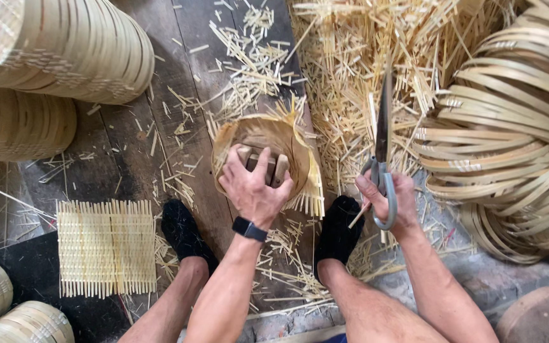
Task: The person weaves bamboo strips into square mats, attaches circular bamboo frames, and trims the excess material with scissors.
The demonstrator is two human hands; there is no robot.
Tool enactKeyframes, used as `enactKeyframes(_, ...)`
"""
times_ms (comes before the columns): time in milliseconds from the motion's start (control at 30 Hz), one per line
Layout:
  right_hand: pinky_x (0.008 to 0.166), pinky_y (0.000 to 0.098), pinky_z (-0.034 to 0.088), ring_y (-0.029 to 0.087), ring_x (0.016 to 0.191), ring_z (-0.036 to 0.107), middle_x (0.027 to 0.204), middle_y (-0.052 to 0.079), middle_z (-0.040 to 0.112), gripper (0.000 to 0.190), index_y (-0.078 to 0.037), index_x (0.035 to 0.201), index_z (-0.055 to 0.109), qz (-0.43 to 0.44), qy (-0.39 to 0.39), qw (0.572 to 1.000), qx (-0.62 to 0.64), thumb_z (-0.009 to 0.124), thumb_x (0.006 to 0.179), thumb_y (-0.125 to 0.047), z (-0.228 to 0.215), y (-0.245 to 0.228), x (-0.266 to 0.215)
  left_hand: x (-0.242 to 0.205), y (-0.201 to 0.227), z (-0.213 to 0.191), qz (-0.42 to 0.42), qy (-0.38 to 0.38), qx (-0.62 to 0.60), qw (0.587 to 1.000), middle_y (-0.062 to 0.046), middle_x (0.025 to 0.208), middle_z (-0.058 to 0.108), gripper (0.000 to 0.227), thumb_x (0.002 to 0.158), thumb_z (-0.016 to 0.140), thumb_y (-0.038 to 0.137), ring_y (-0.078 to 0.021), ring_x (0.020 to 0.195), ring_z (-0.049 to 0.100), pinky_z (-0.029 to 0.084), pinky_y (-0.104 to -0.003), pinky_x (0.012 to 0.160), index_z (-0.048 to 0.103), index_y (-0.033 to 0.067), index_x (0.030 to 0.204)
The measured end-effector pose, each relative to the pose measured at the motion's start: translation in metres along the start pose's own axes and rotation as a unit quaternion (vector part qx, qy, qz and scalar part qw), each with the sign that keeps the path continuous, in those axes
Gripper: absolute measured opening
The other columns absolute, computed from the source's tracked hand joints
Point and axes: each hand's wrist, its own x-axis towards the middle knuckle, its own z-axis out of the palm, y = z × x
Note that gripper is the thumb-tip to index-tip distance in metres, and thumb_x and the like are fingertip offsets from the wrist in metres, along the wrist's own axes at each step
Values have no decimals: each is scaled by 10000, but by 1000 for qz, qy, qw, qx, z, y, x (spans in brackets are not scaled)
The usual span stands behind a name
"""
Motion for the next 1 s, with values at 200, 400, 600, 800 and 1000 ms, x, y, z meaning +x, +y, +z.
enactKeyframes(200, 489, 223, 545, 78, 517, 622, 669, -6, 642, 297, -101, 878, 648, -165, 41, 985, 18, 619, 1026, -358, 29, -45, -23, 19, -11, 20, -41, -35, 47, 997, -196, 1445, 398, 669, 567, 871, 568, -404, 1309, 408, 352, -629, 1055, 757, 323, 1178)
enactKeyframes(400, 367, 252, 484, 96, 413, 582, 592, 35, 606, 320, -25, 838, 647, 125, -18, 992, 12, 669, 949, -324, 94, -3, -17, 11, -7, 33, -95, -60, 42, 993, -186, 1466, 366, 709, 605, 857, 581, -411, 1330, 393, 343, -650, 1051, 713, 349, 1260)
enactKeyframes(600, 353, 263, 480, 115, 405, 529, 599, 48, 583, 441, 8, 924, 644, 353, -56, 934, 1, 765, 865, -413, 66, -2, 4, 9, -8, 32, -88, -49, 31, 994, -179, 1490, 377, 732, 621, 857, 568, -387, 1332, 420, 380, -618, 1039, 681, 342, 1294)
enactKeyframes(800, 566, 401, 530, 223, 662, 636, 820, 147, 655, 579, -30, 1048, 645, 158, -62, 916, -363, 633, 898, -589, 15, 32, 12, 6, 0, 30, -152, 57, -26, 986, -193, 1488, 401, 1241, 527, 870, 608, -384, 1348, 423, 310, -642, 1071, 286, 107, 1501)
enactKeyframes(1000, 792, 476, 518, 341, 976, 581, 1092, 212, 584, 791, 27, 1129, 602, -67, -46, 786, -613, 590, 846, -712, 24, 98, 38, -5, 25, 35, -201, -40, -1, 979, -213, 1397, 440, 1290, 618, 877, 621, -382, 1254, 445, 331, -615, 1024, 180, 96, 1569)
